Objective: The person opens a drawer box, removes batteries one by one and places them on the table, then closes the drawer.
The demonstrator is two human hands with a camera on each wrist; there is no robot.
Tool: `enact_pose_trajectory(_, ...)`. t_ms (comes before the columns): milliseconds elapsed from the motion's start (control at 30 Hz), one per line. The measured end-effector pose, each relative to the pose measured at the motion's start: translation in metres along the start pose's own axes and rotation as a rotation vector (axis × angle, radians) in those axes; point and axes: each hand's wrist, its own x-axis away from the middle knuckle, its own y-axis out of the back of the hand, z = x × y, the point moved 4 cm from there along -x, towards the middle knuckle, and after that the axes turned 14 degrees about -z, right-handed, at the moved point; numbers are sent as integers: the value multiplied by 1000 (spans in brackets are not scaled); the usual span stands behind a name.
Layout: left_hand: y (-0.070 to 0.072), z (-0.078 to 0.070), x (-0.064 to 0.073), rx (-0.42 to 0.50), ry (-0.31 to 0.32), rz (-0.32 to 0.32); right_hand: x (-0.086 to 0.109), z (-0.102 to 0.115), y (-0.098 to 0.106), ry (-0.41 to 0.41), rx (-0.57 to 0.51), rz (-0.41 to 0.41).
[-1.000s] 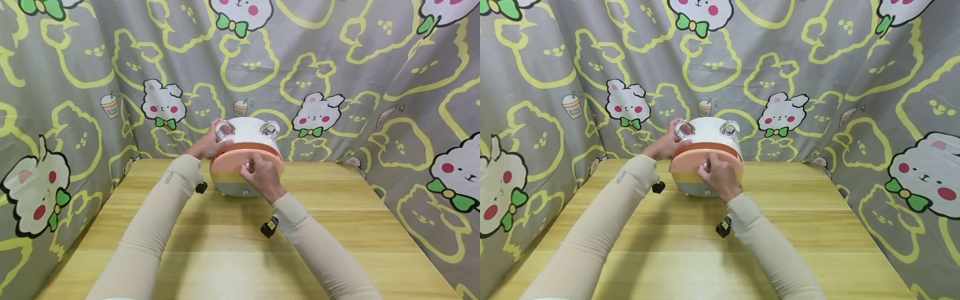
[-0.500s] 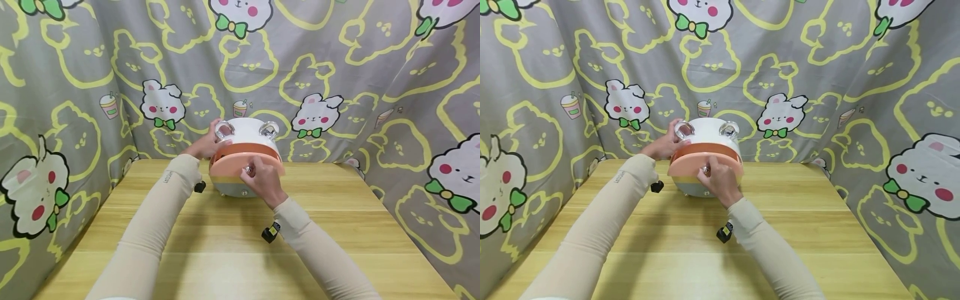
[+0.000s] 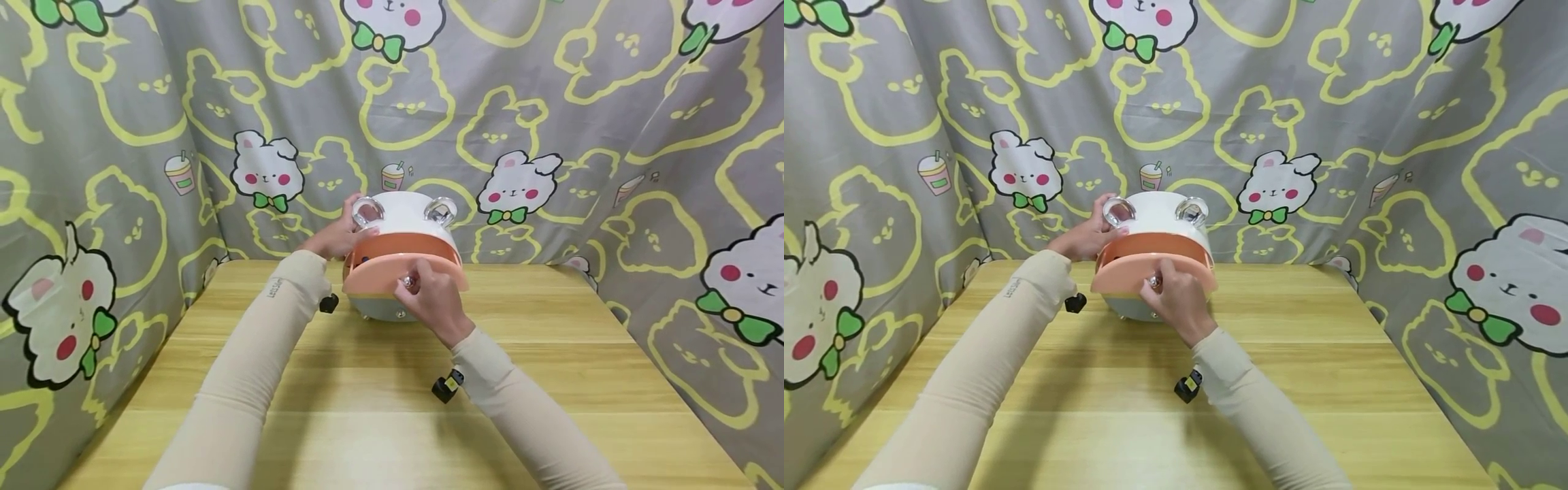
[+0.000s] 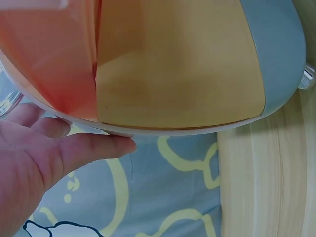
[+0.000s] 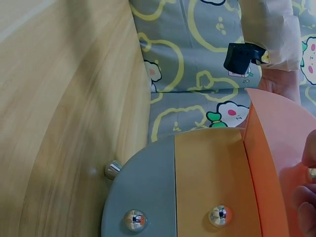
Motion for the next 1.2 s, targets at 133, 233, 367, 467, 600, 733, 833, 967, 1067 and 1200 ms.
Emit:
enact_pose_trajectory(133, 0, -15, 11, 28, 30, 31, 3, 2, 2, -4, -2, 14)
enact_pose_trajectory(233, 1, -26, 19, 22, 44, 47, 5, 4, 3, -5, -7, 14)
enact_pose_trajectory(367, 2, -29, 22, 20, 48, 53, 6, 6, 5, -3, -16, 4)
enact_pose_trajectory(467, 3, -28, 20, 16, 45, 51, 6, 8, 6, 2, -21, -3)
enact_pose_trajectory(600, 3, -15, 10, 3, 34, 39, 6, 10, 8, 4, -23, -10)
enact_pose_trajectory(733, 3, -2, 1, 2, 14, 18, 8, 12, 9, -4, -22, 6)
enact_pose_trajectory(833, 2, -1, 1, -6, 1, 4, 9, 13, 11, -12, -28, 24)
enact_pose_trajectory(967, 1, 0, 1, -25, -21, -4, 11, 15, 14, -26, -31, 34)
enact_pose_trajectory(1067, 1, -1, 1, -35, -25, -2, 12, 16, 16, -26, -33, 33)
enact_pose_trajectory(1200, 2, 0, 2, -45, -8, 2, 14, 18, 17, -16, -42, 34)
